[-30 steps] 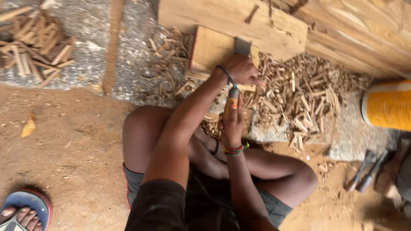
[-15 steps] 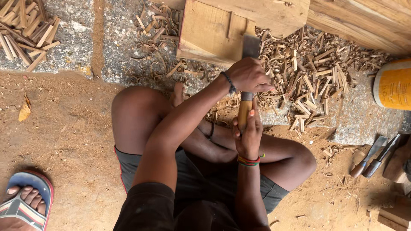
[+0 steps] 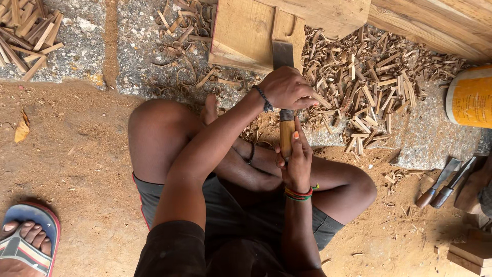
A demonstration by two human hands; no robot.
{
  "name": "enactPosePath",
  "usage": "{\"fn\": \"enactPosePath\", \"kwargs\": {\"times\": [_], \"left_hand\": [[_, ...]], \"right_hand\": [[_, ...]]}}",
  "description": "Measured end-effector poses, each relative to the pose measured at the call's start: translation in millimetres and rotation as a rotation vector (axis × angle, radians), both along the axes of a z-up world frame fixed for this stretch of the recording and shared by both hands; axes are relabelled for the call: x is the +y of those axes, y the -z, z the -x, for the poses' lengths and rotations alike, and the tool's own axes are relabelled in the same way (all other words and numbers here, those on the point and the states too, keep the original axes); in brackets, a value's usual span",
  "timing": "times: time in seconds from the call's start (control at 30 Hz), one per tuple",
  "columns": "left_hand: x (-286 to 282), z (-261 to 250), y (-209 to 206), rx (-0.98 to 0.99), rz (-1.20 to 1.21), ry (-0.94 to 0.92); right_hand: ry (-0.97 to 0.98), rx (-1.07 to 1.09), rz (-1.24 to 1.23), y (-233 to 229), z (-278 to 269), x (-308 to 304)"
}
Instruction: The person sits cross-legged on the ground and uses a chisel to carve a small rectangular wooden block. They repeatedly strike the chisel with a mallet to remove wood shavings, occasionally pausing to clear debris from the work surface.
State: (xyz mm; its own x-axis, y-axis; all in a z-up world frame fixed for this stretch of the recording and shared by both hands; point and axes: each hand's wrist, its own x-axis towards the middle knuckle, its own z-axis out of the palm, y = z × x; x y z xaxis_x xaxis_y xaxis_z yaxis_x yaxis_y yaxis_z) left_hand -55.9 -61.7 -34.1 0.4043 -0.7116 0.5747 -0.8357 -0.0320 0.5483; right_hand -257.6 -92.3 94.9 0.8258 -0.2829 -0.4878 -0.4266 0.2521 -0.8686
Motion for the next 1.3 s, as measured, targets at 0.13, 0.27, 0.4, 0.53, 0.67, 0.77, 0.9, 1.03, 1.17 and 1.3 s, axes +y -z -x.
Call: {"fn": "enactPosePath", "kwargs": {"times": [0.13, 0.27, 0.4, 0.53, 0.67, 0.77, 0.9, 1.03, 1.17, 1.3], "left_hand": [[12, -1, -11, -0.035, -0.049, -0.055], [16, -3, -16, 0.019, -0.081, -0.036], [16, -2, -13, 0.0, -0.013, -0.089], [6, -5, 3, 0.046, -0.025, -0.052], [-7, -8, 24, 0.148, -0.065, 0.005], [-11, -10, 30, 0.231, -0.024, 0.107], [17, -8, 16, 0.13, -0.172, -0.008], [29, -4, 1, 0.002, 0.055, -0.127], [31, -7, -1, 0.023, -0.027, -0.097], [28, -10, 3, 0.026, -0.097, -0.08]], "right_hand": [[-0.004, -0.022, 0.006, -2, -1, 3], [-0.012, -0.002, 0.055, -1, -3, 5], [-0.044, -0.029, 0.069, -1, -6, 5], [-0.013, -0.001, 0.068, 1, -6, 6], [-0.012, -0.008, 0.031, 3, -6, 10], [-0.02, -0.04, 0.025, 9, -5, 20], [-0.029, -0.05, 0.114, 9, -2, 41], [-0.051, -0.015, 0.237, 2, -3, 38], [-0.071, -0.071, 0.233, 8, -7, 44], [-0.093, -0.088, 0.238, 12, -4, 42]]}}
